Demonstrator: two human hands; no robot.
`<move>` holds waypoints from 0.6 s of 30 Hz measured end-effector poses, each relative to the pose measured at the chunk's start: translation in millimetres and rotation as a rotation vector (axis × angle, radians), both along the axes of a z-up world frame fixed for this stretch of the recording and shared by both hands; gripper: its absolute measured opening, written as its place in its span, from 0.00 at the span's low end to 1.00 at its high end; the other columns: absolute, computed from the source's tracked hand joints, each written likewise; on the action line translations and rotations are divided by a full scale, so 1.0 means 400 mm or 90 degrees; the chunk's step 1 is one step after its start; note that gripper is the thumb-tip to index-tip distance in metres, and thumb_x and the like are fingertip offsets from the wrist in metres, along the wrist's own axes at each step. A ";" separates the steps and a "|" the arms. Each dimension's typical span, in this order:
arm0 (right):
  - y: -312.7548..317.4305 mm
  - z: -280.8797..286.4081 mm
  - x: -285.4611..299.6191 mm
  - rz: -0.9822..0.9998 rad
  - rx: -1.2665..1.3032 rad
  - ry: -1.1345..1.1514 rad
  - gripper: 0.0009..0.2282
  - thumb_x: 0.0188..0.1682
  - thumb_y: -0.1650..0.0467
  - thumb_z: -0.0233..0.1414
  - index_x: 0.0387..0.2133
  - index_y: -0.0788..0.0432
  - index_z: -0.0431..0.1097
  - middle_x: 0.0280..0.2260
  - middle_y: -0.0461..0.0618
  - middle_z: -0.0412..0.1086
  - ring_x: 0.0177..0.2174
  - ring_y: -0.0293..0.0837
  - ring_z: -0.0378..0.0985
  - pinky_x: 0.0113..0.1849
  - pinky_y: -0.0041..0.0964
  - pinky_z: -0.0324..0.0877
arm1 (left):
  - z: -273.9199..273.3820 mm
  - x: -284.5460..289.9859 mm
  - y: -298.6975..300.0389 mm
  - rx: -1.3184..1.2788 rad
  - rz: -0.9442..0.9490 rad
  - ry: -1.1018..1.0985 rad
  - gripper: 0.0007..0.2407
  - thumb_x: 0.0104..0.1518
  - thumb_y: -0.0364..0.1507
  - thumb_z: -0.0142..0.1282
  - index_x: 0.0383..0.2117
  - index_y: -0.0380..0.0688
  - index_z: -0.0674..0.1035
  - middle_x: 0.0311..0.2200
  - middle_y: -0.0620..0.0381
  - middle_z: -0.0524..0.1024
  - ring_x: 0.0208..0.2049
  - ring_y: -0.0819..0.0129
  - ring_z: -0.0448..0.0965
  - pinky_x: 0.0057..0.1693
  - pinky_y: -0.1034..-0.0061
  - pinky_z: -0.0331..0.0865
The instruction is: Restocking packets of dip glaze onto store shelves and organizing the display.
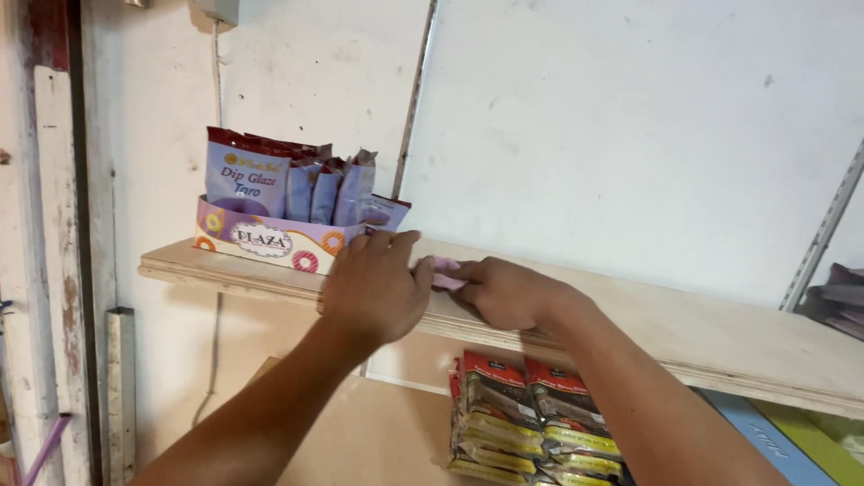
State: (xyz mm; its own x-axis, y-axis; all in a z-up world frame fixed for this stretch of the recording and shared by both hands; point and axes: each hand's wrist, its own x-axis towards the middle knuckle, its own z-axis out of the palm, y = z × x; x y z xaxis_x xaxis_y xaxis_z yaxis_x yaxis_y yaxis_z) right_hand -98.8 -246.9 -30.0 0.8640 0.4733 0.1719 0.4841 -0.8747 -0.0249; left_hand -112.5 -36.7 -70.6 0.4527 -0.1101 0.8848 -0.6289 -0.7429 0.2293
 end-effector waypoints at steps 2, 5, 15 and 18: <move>-0.051 0.043 -0.070 -0.114 -0.009 -0.002 0.21 0.56 0.59 0.42 0.62 0.47 0.64 0.57 0.54 0.68 0.56 0.54 0.67 0.58 0.47 0.61 | 0.013 0.008 0.004 0.042 0.007 0.079 0.20 0.61 0.41 0.47 0.51 0.39 0.78 0.51 0.43 0.74 0.58 0.44 0.67 0.62 0.53 0.59; -0.318 0.049 -0.049 -0.421 -0.068 0.044 0.17 0.56 0.61 0.46 0.54 0.51 0.73 0.48 0.54 0.78 0.45 0.50 0.80 0.52 0.45 0.71 | 0.026 -0.011 -0.001 0.120 0.038 0.220 0.23 0.62 0.46 0.44 0.53 0.42 0.77 0.57 0.45 0.71 0.61 0.47 0.64 0.66 0.56 0.57; -0.163 0.056 -0.248 -0.166 0.395 0.047 0.19 0.56 0.62 0.39 0.59 0.45 0.67 0.43 0.50 0.75 0.44 0.43 0.80 0.52 0.44 0.74 | 0.036 0.082 -0.108 0.365 0.000 0.201 0.17 0.65 0.35 0.40 0.50 0.41 0.79 0.60 0.43 0.70 0.60 0.44 0.66 0.66 0.52 0.58; -0.121 0.020 -0.277 0.015 0.381 0.047 0.18 0.56 0.64 0.41 0.58 0.48 0.69 0.44 0.50 0.74 0.43 0.44 0.78 0.49 0.46 0.73 | 0.055 0.074 -0.173 0.474 0.053 0.208 0.17 0.63 0.32 0.42 0.48 0.38 0.81 0.57 0.45 0.75 0.58 0.49 0.71 0.65 0.57 0.66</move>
State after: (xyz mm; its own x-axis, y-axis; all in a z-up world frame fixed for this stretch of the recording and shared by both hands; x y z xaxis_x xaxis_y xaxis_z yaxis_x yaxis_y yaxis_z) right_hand -209.7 -295.1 -22.0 0.8744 0.3316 0.3542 0.4811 -0.6877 -0.5437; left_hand -83.1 -106.0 -48.8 0.7079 -0.5718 0.4145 -0.5519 -0.8141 -0.1806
